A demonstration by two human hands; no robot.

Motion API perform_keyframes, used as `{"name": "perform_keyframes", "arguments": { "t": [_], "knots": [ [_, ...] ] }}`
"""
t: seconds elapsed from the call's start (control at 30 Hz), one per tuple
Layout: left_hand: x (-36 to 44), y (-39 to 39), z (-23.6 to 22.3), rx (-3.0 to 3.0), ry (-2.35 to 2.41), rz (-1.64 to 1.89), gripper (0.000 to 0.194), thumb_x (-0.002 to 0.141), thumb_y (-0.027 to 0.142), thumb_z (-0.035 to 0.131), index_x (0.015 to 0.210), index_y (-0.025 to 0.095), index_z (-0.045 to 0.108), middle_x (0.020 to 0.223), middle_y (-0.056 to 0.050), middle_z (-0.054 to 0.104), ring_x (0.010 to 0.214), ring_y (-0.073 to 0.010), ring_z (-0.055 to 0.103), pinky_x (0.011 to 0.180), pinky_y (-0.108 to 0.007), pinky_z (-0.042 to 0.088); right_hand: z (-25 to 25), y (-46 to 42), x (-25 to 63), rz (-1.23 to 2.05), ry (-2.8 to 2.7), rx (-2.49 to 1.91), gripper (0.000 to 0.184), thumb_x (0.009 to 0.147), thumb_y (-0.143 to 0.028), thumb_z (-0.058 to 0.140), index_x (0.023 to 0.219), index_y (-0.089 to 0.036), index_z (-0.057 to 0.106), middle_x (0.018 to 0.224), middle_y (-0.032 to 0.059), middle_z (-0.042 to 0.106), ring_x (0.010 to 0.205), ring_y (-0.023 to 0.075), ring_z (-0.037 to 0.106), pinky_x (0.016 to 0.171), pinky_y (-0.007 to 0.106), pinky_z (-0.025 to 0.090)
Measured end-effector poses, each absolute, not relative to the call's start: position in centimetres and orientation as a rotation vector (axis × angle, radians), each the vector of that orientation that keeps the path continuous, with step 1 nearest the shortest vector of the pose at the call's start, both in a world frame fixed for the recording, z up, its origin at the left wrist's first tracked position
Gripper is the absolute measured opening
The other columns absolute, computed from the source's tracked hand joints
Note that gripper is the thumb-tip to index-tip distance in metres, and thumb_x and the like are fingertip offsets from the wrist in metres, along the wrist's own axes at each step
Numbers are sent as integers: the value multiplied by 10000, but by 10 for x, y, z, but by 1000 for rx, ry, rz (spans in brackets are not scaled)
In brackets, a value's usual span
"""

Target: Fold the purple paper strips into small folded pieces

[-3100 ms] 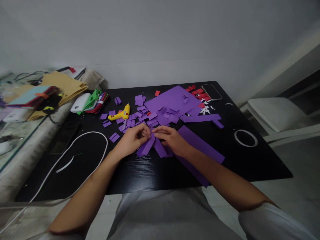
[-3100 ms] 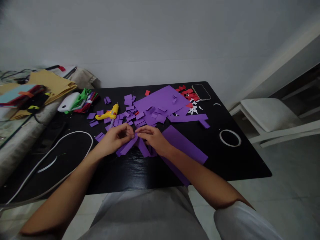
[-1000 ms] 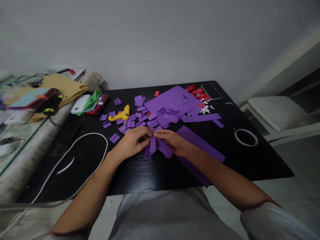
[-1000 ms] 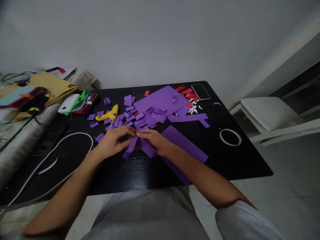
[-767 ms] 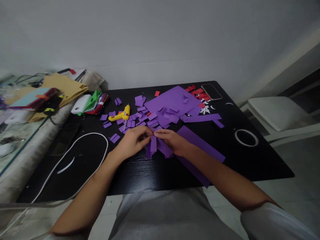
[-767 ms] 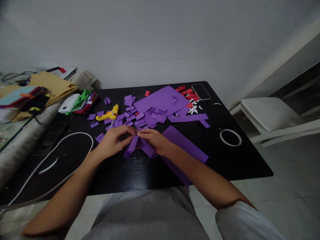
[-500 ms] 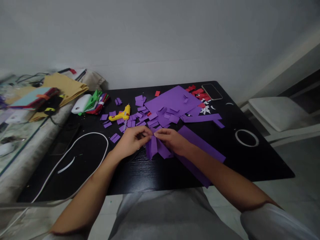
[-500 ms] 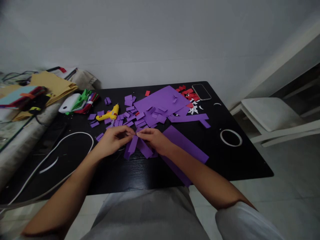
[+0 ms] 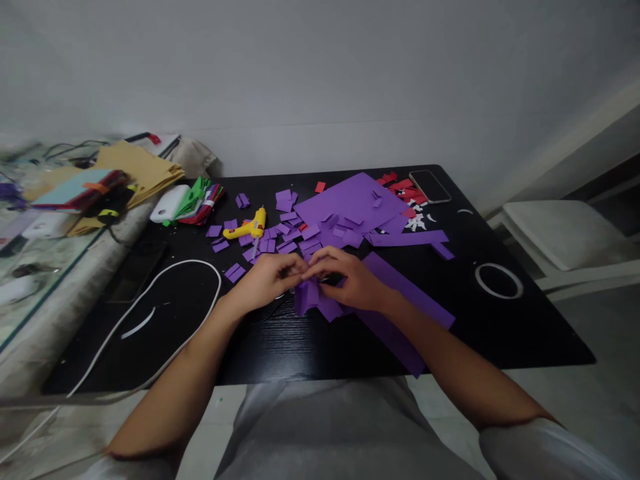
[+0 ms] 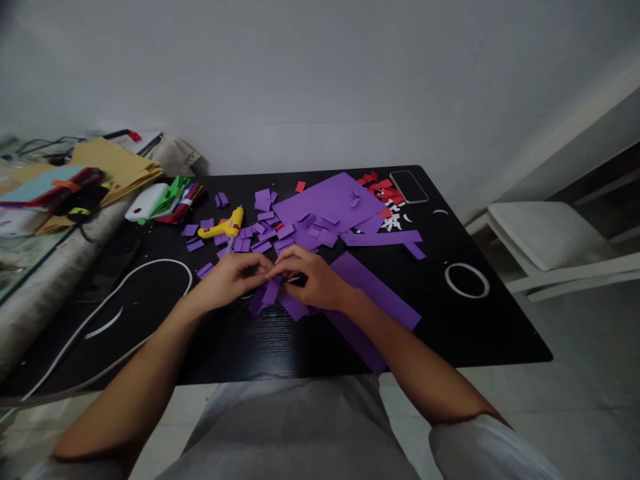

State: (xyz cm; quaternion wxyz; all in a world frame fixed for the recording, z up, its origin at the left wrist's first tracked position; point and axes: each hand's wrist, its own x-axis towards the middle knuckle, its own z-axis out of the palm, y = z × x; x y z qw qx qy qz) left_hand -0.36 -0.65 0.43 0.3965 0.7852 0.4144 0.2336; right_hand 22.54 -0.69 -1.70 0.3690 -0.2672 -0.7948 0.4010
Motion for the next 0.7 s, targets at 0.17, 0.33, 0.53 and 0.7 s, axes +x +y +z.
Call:
{"name": "perform_keyframes", "arguments": {
  "t": [0.17, 0.33, 0.53, 0.7],
  "knots": [
    [-2, -8, 3, 1990, 1010, 603, 119, 923, 292, 636, 933, 179, 673, 798, 20, 691, 720, -121, 636, 688, -219, 482, -19, -4, 226, 959, -2083, -696, 243, 808, -45, 648, 970, -198, 746, 1037, 49, 647, 910, 155, 662, 823, 286, 561],
    [-2, -9, 3, 1864, 983, 642, 108, 888, 251, 655, 966, 177, 663, 838, 3, 713, 751, -132, 663, 718, -229, 520, -18, -5, 225, 1059, -2008, -749, 195, 787, -49, 648, 917, -182, 707, 1000, 31, 659, 841, 132, 679, 785, 259, 577],
    [-3, -10, 8, 1768, 979, 592, 125, 828, 198, 670, 948, 163, 677, 810, -3, 706, 729, -128, 650, 719, -234, 529, -22, -5, 225, 1099, -1999, -797, 167, 784, -70, 672, 903, -183, 702, 937, 18, 705, 790, 131, 695, 767, 257, 575],
    [-4, -8, 9, 1715, 1007, 560, 169, 806, 232, 718, 955, 161, 682, 772, 5, 703, 689, -116, 646, 679, -219, 521, -23, -6, 225, 1092, -2023, -795, 130, 809, -118, 720, 916, -190, 712, 910, 14, 729, 793, 140, 707, 782, 268, 570]
  ]
}}
